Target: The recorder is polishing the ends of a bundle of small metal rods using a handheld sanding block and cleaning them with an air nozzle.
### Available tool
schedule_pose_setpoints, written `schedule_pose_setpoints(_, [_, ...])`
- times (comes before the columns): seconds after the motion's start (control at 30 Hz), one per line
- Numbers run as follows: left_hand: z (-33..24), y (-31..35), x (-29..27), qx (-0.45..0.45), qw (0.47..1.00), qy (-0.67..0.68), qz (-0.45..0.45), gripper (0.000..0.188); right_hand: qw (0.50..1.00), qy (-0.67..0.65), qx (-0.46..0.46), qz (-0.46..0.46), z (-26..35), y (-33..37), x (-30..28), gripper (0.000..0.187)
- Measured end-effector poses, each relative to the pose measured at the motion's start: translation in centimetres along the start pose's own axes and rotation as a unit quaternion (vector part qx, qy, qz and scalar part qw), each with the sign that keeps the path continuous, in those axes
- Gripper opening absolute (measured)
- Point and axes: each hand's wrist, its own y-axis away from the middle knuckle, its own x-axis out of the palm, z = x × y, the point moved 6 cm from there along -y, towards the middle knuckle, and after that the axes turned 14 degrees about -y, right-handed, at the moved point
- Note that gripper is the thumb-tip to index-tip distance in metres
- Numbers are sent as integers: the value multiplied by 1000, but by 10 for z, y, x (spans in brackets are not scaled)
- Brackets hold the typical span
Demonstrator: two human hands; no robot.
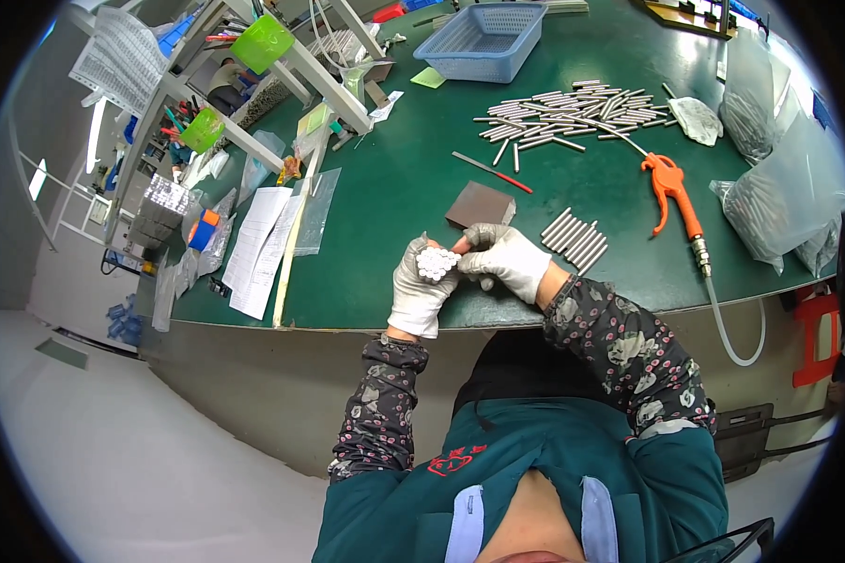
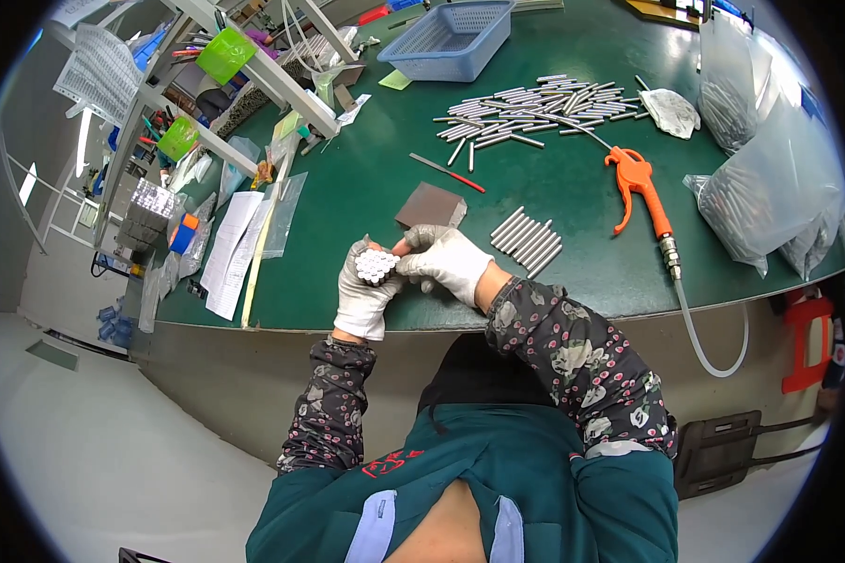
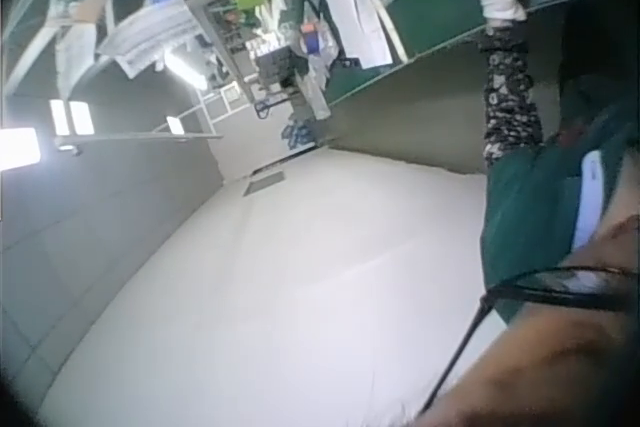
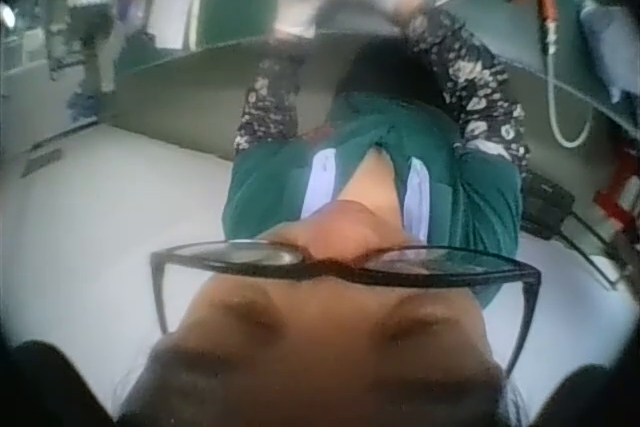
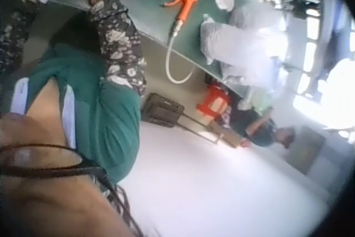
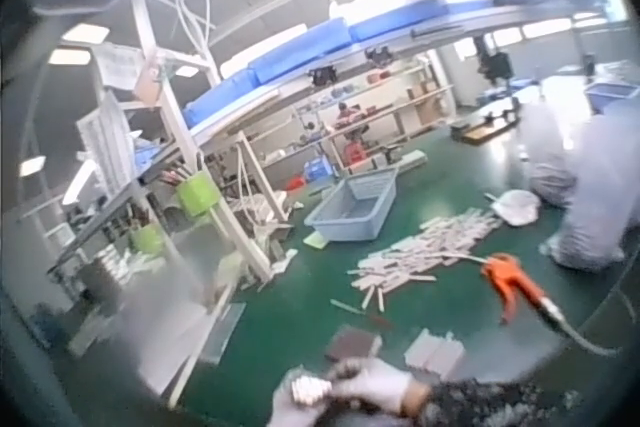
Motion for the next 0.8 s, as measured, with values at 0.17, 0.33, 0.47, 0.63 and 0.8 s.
schedule_pose_setpoints(0.17, [-6,0,0,-3,999,46,-6,41,1000,-4,-7,-3,0,-1,-3,17])
schedule_pose_setpoints(0.33, [-2,2,0,0,1000,27,2,46,1000,-16,-1,11,-2,-4,-6,12])
schedule_pose_setpoints(0.47, [3,3,1,-17,998,68,9,51,999,-34,3,26,-3,-4,-6,9])
schedule_pose_setpoints(0.63, [9,5,1,-52,995,87,9,58,996,-86,11,27,-6,-6,-8,13])
schedule_pose_setpoints(0.8, [13,7,1,-11,997,80,0,64,996,-79,15,28,-6,-6,-6,14])
